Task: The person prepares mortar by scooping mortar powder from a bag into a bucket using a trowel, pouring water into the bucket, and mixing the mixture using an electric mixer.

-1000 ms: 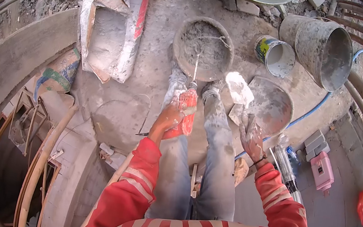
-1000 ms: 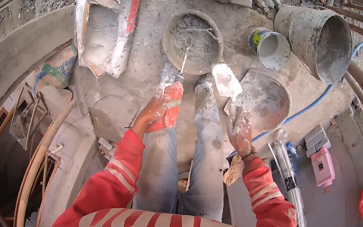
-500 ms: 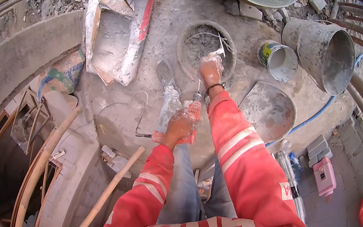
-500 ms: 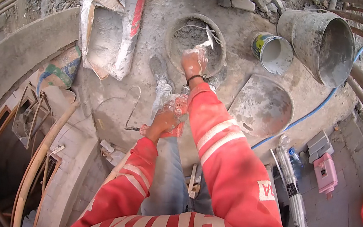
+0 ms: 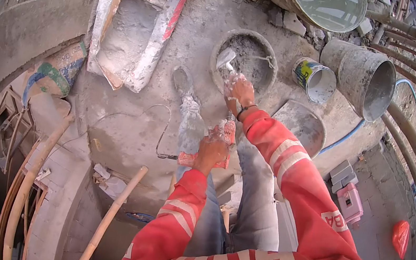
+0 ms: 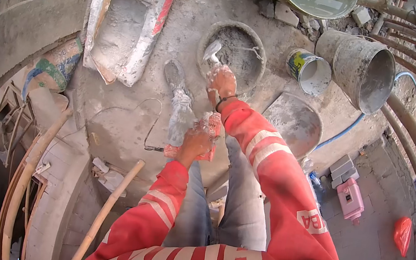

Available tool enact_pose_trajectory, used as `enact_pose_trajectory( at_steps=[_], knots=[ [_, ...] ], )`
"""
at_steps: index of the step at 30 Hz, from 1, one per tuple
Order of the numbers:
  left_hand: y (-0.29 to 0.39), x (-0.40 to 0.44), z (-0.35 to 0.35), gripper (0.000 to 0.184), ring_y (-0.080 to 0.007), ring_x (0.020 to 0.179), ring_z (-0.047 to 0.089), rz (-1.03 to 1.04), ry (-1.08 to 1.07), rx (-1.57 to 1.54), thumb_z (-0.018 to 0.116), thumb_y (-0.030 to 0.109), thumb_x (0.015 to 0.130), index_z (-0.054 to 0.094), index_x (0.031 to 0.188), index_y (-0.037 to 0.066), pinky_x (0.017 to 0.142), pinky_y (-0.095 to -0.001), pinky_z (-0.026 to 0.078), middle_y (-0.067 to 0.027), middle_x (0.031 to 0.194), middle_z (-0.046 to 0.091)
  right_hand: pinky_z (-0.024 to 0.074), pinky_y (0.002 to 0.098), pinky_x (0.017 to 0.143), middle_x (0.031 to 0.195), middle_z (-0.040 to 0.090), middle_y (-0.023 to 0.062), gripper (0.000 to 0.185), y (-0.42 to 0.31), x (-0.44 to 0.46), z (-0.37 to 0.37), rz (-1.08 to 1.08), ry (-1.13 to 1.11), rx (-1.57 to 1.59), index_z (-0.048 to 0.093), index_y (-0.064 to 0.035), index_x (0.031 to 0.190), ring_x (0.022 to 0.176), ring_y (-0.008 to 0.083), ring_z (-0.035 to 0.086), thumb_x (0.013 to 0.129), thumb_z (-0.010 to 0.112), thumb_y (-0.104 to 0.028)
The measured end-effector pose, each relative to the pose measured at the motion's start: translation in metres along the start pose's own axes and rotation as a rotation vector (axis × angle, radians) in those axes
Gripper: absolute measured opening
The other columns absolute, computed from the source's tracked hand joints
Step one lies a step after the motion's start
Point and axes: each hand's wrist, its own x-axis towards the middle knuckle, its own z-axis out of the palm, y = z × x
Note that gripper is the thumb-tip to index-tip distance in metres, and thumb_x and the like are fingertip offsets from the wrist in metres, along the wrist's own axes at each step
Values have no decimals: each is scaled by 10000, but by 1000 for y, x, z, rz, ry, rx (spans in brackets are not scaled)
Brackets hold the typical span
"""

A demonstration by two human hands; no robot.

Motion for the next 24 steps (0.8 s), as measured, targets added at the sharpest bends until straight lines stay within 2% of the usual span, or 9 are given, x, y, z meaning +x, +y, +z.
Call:
enact_pose_trajectory(
  at_steps=[4,6,9,11,14,17,20,22,24],
  knots=[
    [-8,-1,-10,509,-428,1173,483,52,-27,-93,593,425,819,652,1038,-30,923,-484,435,-254,1296,482,500,413,766,1076,624,161,414,17,-11,-27,66,-233,64,554,-8,1182,984,293,597,814,503,-192],
    [-3,-2,-29,492,-415,1194,466,9,-57,-120,612,405,798,657,1027,-27,944,-478,421,-241,1311,474,498,441,778,1215,566,190,502,48,-39,35,-39,195,-57,479,-2,1284,997,318,605,819,501,-191],
    [-9,1,-47,570,-391,1105,525,-47,-232,-68,628,330,791,520,1229,-18,920,-464,436,-204,1274,496,498,438,787,1356,457,193,604,65,-90,33,96,54,35,363,-25,1380,1060,360,570,826,515,-212],
    [-19,2,-47,534,-391,1192,461,-54,-198,-133,634,341,768,579,1153,-24,957,-469,410,-213,1329,457,491,442,807,1385,432,177,608,82,-115,51,252,-47,62,344,-43,1398,1083,362,556,835,503,-211],
    [-24,2,-52,538,-393,1244,423,-46,-200,-148,635,342,758,588,1148,-25,988,-470,387,-222,1355,439,473,456,841,1390,417,193,589,168,-165,176,179,-48,-112,336,-79,1411,1107,365,533,851,476,-200],
    [-24,6,-55,555,-395,1251,417,-87,-277,-115,633,340,757,576,1163,-34,1005,-464,372,-236,1353,440,488,466,797,1369,453,172,584,186,-202,138,253,-178,-95,325,-240,1437,1129,381,521,866,434,-187],
    [-20,0,-57,568,-394,1256,413,-72,-244,-127,620,353,765,571,1158,-54,1016,-462,362,-256,1347,439,490,447,816,1347,473,178,560,201,-245,117,187,-40,-91,375,-177,1413,1114,367,534,857,444,-169],
    [-19,6,-60,587,-392,1253,418,-32,-228,-140,610,377,772,569,1152,-68,1018,-462,359,-266,1346,436,475,441,868,1335,477,190,545,179,-263,68,397,-47,101,401,-107,1387,1113,367,535,847,467,-131],
    [-23,7,-49,615,-389,1242,431,-36,-285,-147,604,412,777,568,1143,-81,1018,-464,358,-272,1349,429,452,442,913,1306,488,207,534,145,-266,16,416,72,329,417,-52,1362,1100,378,536,836,496,-103]
  ],
)
